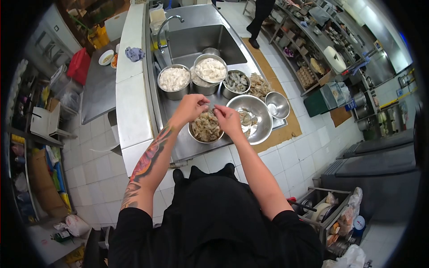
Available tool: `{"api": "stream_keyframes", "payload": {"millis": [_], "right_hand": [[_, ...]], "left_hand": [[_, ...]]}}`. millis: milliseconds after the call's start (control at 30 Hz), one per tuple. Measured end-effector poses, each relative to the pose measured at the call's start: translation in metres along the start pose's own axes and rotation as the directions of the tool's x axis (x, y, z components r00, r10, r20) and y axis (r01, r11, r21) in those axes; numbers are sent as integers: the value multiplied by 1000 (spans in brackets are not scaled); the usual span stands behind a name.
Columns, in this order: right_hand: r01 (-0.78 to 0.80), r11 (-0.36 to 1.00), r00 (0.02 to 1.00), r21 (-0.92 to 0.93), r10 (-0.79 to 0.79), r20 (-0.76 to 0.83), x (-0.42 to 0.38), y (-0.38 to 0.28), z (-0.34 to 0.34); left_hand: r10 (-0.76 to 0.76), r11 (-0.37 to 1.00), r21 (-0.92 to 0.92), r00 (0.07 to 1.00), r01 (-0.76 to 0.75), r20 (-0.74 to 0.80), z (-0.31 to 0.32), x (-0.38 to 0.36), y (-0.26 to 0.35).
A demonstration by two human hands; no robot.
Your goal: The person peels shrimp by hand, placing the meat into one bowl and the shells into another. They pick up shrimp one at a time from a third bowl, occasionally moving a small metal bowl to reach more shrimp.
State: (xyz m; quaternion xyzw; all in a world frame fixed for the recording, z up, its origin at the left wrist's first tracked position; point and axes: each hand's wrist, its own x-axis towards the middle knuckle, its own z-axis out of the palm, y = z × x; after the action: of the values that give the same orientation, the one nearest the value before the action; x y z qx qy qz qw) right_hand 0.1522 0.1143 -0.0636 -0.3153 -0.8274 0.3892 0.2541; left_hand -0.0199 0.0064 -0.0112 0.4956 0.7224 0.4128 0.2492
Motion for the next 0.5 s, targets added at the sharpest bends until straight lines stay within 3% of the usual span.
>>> {"api": "stream_keyframes", "payload": {"millis": [33,100,467,500], "right_hand": [[1,995,999,97,-5,34,-1,-11,-7],[13,980,999,198,-22,44,2,-19,-8],[42,995,999,92,-40,-14,-4,-30,-16],[-22,973,1000,229,20,9,-5,-29,-16]], "left_hand": [[-1,1000,-3,1000,1,4,4,-1,-1],[-58,967,-246,998,63,28,9,4,0],[-12,970,-241,1000,8,-18,19,-3,16],[0,964,-268,1000,-2,-9,19,-3,16]]}}
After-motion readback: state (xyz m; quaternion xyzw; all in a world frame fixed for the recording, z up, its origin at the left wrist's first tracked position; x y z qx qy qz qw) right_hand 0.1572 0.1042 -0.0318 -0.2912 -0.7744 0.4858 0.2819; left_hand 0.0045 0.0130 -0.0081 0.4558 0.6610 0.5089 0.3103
